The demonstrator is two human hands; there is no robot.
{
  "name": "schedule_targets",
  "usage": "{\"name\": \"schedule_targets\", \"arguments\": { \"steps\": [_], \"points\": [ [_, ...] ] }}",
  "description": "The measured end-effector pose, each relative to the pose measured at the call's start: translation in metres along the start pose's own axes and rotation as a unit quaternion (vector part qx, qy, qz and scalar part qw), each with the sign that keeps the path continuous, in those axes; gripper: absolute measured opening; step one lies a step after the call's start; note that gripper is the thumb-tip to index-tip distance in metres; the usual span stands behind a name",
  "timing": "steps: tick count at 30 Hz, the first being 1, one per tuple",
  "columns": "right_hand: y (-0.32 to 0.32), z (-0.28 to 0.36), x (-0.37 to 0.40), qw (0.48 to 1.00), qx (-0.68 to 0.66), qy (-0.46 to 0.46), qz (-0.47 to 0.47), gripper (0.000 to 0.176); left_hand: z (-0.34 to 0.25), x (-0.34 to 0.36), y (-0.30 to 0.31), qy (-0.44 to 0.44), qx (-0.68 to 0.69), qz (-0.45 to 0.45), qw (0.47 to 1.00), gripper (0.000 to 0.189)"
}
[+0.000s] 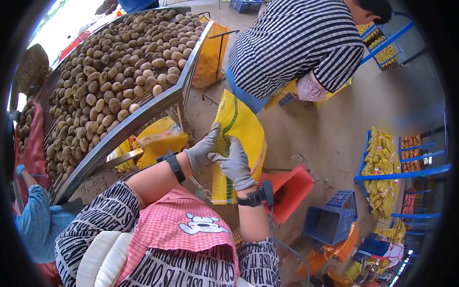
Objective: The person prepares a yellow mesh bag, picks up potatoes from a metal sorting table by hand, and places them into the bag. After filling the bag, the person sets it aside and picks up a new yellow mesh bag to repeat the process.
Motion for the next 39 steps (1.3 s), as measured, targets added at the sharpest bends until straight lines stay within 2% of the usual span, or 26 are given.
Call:
{"name": "schedule_targets", "arguments": {
  "steps": [1, 3, 4, 8, 11, 12, 13, 14, 16, 17, 18, 19, 20, 21, 22, 24, 25, 27, 28, 29, 31, 33, 35, 37, 38, 39],
  "points": [
    [-0.007, -0.008, -0.012, 1.0, 0.0, -0.012, -0.004, 0.07, -0.01, -0.005, 0.012, 0.012, 0.002, -0.002, 1.0, 0.058],
    [-0.01, -0.017, -0.02, 0.965, -0.241, -0.094, 0.034, 0.046, -0.021, -0.003, 0.016, -0.013, -0.047, 0.035, 0.998, 0.064],
    [-0.018, -0.019, -0.027, 0.955, -0.278, -0.105, 0.015, 0.031, -0.027, -0.005, 0.026, -0.008, -0.047, 0.034, 0.998, 0.064],
    [-0.036, -0.017, -0.052, 0.959, -0.25, -0.13, 0.018, 0.032, -0.049, -0.024, 0.069, -0.009, -0.062, -0.03, 0.998, 0.066],
    [-0.036, -0.028, -0.069, 0.926, -0.34, -0.159, -0.043, 0.024, -0.079, -0.014, 0.055, 0.016, -0.019, -0.076, 0.997, 0.065],
    [-0.033, -0.042, -0.071, 0.901, -0.375, -0.167, -0.142, 0.018, -0.091, -0.006, 0.057, 0.036, -0.005, -0.119, 0.992, 0.062],
    [-0.028, -0.053, -0.069, 0.865, -0.406, -0.172, -0.241, 0.013, -0.096, -0.008, 0.078, 0.044, -0.007, -0.118, 0.992, 0.062],
    [-0.025, -0.058, -0.067, 0.839, -0.441, -0.181, -0.263, 0.01, -0.099, -0.012, 0.113, 0.048, -0.07, -0.14, 0.986, 0.06],
    [-0.021, -0.067, -0.06, 0.845, -0.431, -0.198, -0.247, 0.012, -0.112, -0.01, 0.171, 0.06, -0.132, -0.16, 0.976, 0.058],
    [-0.001, -0.062, -0.067, 0.857, -0.413, -0.222, -0.215, 0.013, -0.123, -0.009, 0.18, 0.109, -0.353, -0.2, 0.908, 0.061],
    [-0.008, -0.062, -0.065, 0.856, -0.413, -0.221, -0.221, 0.013, -0.135, -0.007, 0.196, 0.141, -0.572, -0.219, 0.778, 0.066],
    [-0.016, -0.06, -0.064, 0.89, -0.375, -0.213, -0.151, 0.014, -0.132, -0.004, 0.193, 0.143, -0.573, -0.215, 0.778, 0.066],
    [-0.024, -0.058, -0.064, 0.917, -0.335, -0.204, -0.079, 0.014, -0.142, 0.003, 0.185, -0.015, -0.697, -0.272, 0.664, 0.068],
    [-0.027, -0.052, -0.065, 0.916, -0.335, -0.206, -0.082, 0.014, -0.152, 0.012, 0.166, -0.171, -0.781, -0.314, 0.512, 0.072],
    [-0.038, -0.047, -0.066, 0.922, -0.307, -0.234, -0.001, 0.014, -0.155, 0.01, 0.159, -0.168, -0.783, -0.311, 0.512, 0.072],
    [-0.031, -0.024, -0.075, 0.936, -0.211, -0.248, 0.133, 0.02, -0.167, 0.007, 0.089, -0.468, -0.757, -0.118, 0.44, 0.069],
    [-0.039, -0.017, -0.078, 0.936, -0.214, -0.25, 0.123, 0.02, -0.174, 0.006, 0.083, -0.467, -0.759, -0.107, 0.441, 0.069],
    [-0.056, -0.003, -0.073, 0.936, -0.121, -0.246, 0.22, 0.022, -0.16, 0.007, 0.058, -0.471, -0.838, 0.072, 0.265, 0.067],
    [-0.074, -0.028, -0.063, 0.94, -0.146, -0.217, 0.218, 0.02, -0.159, 0.007, 0.051, -0.441, -0.85, 0.094, 0.273, 0.047],
    [-0.073, -0.019, -0.065, 0.941, -0.149, -0.223, 0.206, 0.02, -0.158, 0.001, 0.058, -0.442, -0.848, 0.107, 0.274, 0.047],
    [-0.061, 0.0, -0.07, 0.911, -0.038, -0.254, 0.324, 0.03, -0.139, -0.024, 0.085, -0.217, -0.905, 0.26, 0.258, 0.031],
    [-0.07, -0.013, -0.063, 0.922, 0.009, -0.27, 0.276, 0.035, -0.132, -0.021, 0.12, 0.049, -0.948, 0.2, 0.242, 0.016],
    [-0.079, -0.017, -0.058, 0.928, 0.051, -0.289, 0.229, 0.041, -0.134, -0.007, 0.143, 0.114, -0.924, 0.102, 0.351, 0.026],
    [-0.082, -0.004, -0.058, 0.973, 0.124, -0.176, 0.084, 0.045, -0.131, 0.003, 0.148, 0.119, -0.921, 0.084, 0.362, 0.027],
    [-0.074, 0.003, -0.058, 0.971, 0.118, -0.191, 0.088, 0.045, -0.128, 0.003, 0.135, 0.12, -0.91, 0.051, 0.394, 0.028],
    [-0.079, 0.011, -0.057, 0.978, 0.161, -0.131, 0.036, 0.047, -0.124, 0.007, 0.137, 0.133, -0.911, 0.061, 0.385, 0.028]
  ]
}}
Point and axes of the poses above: each hand's wrist, its own x-axis away from the middle knuckle, its own y-axis out of the back of the hand, z = x × y, the point moved 4 cm from there along -x, towards the middle knuckle, and after that the axes turned 1 degree about x, right-handed, at the moved point
